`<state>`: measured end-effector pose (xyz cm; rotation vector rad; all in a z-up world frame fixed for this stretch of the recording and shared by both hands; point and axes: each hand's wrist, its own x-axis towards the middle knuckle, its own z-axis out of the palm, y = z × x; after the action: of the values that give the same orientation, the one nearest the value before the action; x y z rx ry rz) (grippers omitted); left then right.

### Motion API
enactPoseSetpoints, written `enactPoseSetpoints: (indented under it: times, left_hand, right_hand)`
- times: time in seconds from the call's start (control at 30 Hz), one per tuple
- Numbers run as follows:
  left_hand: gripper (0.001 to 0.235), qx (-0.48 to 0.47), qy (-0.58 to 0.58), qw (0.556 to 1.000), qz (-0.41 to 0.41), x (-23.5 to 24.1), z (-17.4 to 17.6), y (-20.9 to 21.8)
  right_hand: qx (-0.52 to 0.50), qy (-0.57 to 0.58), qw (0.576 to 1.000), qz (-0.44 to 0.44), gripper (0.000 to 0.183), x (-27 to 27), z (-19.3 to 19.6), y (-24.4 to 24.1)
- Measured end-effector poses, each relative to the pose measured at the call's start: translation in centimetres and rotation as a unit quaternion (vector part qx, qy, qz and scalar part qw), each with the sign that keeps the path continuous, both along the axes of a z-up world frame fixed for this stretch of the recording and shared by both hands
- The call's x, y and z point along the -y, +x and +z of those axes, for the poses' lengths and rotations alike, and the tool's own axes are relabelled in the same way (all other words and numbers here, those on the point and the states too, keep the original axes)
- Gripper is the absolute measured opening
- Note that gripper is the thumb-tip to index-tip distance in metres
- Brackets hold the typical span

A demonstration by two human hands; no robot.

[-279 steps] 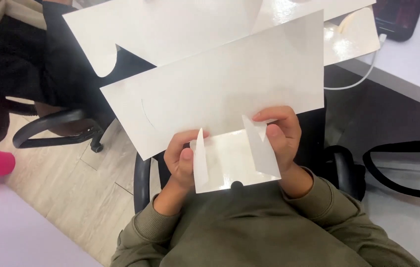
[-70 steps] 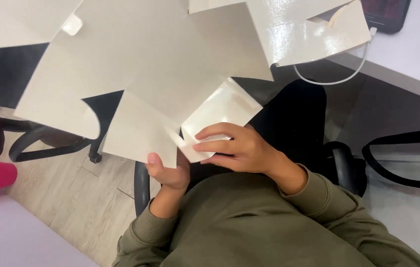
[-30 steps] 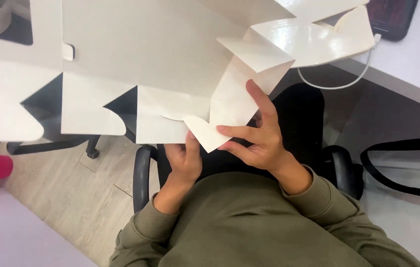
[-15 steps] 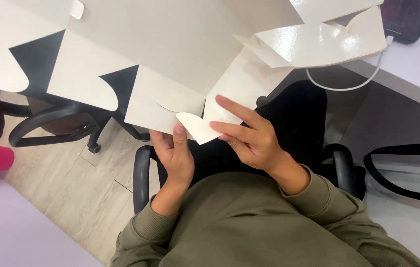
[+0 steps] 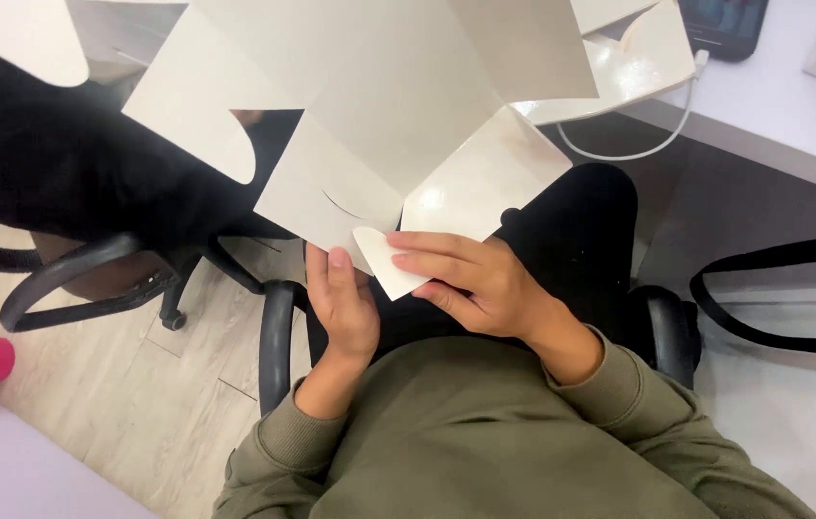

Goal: The person folds a flat white paperboard into a box shape, tucking flaps and creasing edges by hand. They then move to a white table and continue folding another flat piece into a box, adjusting flaps and aligning edges.

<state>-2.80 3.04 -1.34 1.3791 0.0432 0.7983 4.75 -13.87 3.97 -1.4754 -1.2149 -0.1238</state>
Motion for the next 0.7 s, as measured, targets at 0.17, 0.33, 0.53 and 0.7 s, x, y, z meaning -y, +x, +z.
enactPoseSetpoints:
  times: [0.17,0.33,0.53,0.7]
  left_hand:
    - [0.045,-0.006,0.023,1.0,-0.003,1.1,-0.1,0.9]
    - [0.039,-0.001,0.115,0.993,0.023,2.2,-0.8,1.7]
    - [0.036,-0.002,0.154,0.987,0.036,2.5,-0.7,2.0]
    - [0.033,0.027,0.201,0.976,0.073,2.5,-1.1,1.9]
  right_hand:
    - [-0.002,-0.008,1.0,-0.025,0.029,1.2,0.4,0.1]
    - [-0.007,-0.023,0.998,-0.065,0.031,2.1,0.3,0.3]
    - [-0.033,-0.015,0.998,-0.044,0.033,2.2,0.6,0.5]
    - [-0.021,-0.017,0.999,-0.03,0.033,1.8,0.2,0.9]
